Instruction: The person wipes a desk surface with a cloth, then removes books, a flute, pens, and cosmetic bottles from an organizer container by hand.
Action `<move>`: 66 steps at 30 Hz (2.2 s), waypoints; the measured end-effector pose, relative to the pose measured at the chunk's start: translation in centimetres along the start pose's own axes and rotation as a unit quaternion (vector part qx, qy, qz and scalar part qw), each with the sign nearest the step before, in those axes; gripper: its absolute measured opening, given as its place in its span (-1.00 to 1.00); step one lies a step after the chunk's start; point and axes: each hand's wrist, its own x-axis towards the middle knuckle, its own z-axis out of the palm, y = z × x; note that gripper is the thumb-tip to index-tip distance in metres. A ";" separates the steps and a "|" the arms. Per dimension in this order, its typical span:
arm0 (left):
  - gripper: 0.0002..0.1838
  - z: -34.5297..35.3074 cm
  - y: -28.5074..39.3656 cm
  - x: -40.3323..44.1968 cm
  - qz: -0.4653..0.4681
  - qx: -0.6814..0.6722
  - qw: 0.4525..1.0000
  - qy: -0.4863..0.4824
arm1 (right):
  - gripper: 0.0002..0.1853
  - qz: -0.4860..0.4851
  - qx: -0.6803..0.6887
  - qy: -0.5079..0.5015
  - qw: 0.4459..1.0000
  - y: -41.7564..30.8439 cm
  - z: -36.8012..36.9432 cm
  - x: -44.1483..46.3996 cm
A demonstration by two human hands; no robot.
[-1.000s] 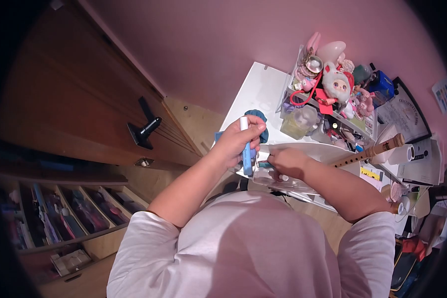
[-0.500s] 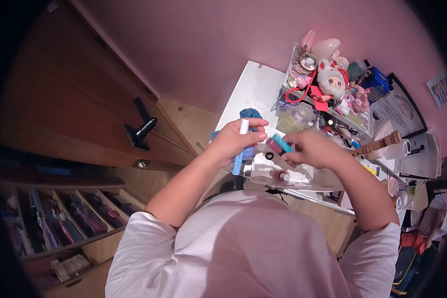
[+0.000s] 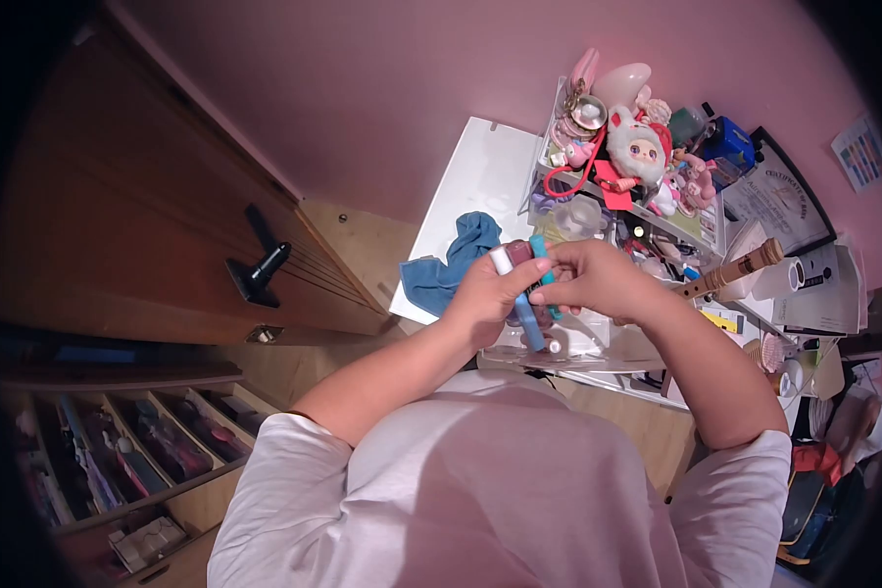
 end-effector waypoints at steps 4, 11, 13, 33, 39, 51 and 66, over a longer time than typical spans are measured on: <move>-0.70 -0.5 -1.2 1.0 0.030 -0.067 0.996 0.044 | -0.63 0.027 0.200 -0.003 0.980 2.2 -1.1 -0.5; -0.68 -0.8 -0.6 1.3 0.052 -0.070 0.996 0.016 | -0.69 0.058 0.032 -0.036 0.997 2.3 -3.1 -2.1; -0.68 -0.9 -0.3 1.2 0.065 -0.093 0.993 0.014 | -0.71 0.040 -0.115 -0.072 0.990 3.0 -2.3 -2.1; -0.82 1.2 -0.5 0.6 0.097 0.380 0.906 -0.160 | -0.77 -0.058 -0.225 0.169 0.958 0.9 -1.1 -8.8; -0.72 3.1 -1.8 1.5 0.027 0.308 0.945 -0.107 | -0.77 -0.176 -0.223 0.298 0.912 1.1 0.7 -9.1; -0.69 4.7 -2.1 1.3 0.018 0.341 0.938 -0.051 | -0.76 -0.126 -0.192 0.354 0.907 3.1 2.5 -9.0; -0.61 4.7 -2.3 2.7 -0.005 0.309 0.950 -0.042 | -0.62 -0.177 -0.171 0.482 0.841 3.8 2.2 -9.4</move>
